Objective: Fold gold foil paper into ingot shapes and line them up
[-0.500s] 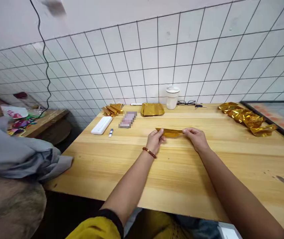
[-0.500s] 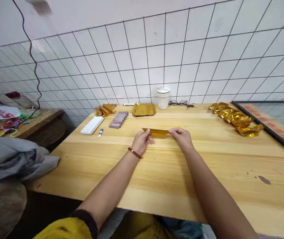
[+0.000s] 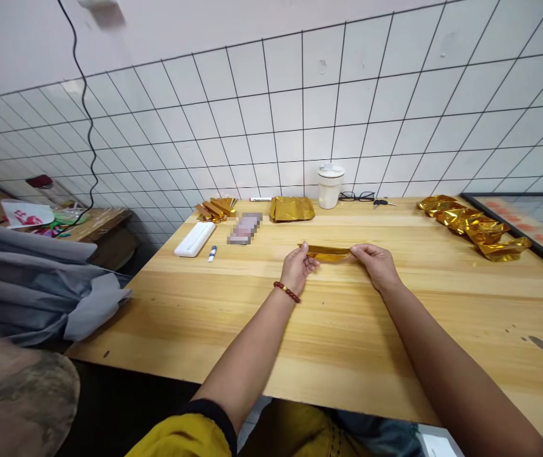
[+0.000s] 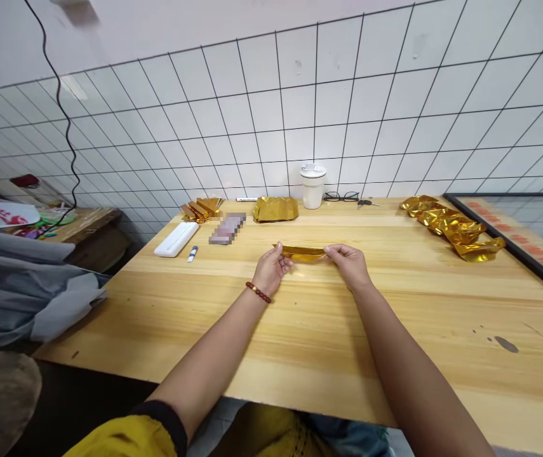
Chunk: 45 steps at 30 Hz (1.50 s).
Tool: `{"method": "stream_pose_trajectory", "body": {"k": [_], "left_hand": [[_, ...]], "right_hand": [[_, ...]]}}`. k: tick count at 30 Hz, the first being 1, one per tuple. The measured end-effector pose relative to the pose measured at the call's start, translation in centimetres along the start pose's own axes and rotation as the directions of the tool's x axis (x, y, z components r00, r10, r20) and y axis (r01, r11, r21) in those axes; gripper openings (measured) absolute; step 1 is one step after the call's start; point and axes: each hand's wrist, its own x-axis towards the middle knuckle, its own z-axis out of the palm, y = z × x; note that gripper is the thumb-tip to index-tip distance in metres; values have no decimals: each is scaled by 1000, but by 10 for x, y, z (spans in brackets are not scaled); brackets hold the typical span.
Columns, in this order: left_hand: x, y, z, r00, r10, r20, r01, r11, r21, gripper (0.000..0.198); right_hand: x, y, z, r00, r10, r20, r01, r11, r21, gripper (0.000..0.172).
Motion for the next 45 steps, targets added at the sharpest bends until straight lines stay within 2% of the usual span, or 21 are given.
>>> {"method": "stream_pose_trajectory", "body": {"k": [8,15,25,28,30,32,34,36,37,38,40,45], "left_hand": [[-1,3,0,999,-17,-27,16,999,-36,38],[-1,2,1,998,30,-64,-30,999,-9,46],[0,-1,0,996,92,-19,-92,995,33,41],[0,-2,-1,996,89,13,-90,996,29,40],[0,-2,-1,996,80,24,-81,996,30,40],[-1,-4,1,996,79,43,-81,996,31,40],[-2,-6,3,992,94,83,-99,994,56,41],[-4,-9,4,986,104,129,-118,988,101,40],[-5,-10,5,984,104,147,-122,985,123,40],[-5,-10,5,982,101,159,-124,982,140,39],[-6,-11,5,980,98,172,-127,977,168,38],[-4,-13,2,974,76,214,-128,962,241,42]], "right_hand": [[1,2,-1,999,-22,37,23,1000,-19,41],[1,2,-1,1000,10,17,-9,1000,-16,38],[2,5,-1,1000,8,-7,-8,1000,-24,37],[5,9,-3,995,-66,-81,57,992,-111,39],[5,8,-4,959,-231,-165,178,942,-285,38],[-1,3,-2,876,-463,-139,332,784,-525,35],[-9,-5,5,787,-614,52,477,554,-682,29],[-19,-13,13,730,-629,267,592,386,-708,23],[-23,-15,17,710,-609,353,633,335,-698,24],[-26,-17,20,693,-592,411,664,303,-683,24],[-28,-17,23,686,-578,442,679,291,-674,22],[-21,-11,17,721,-593,357,643,382,-664,23]]}}
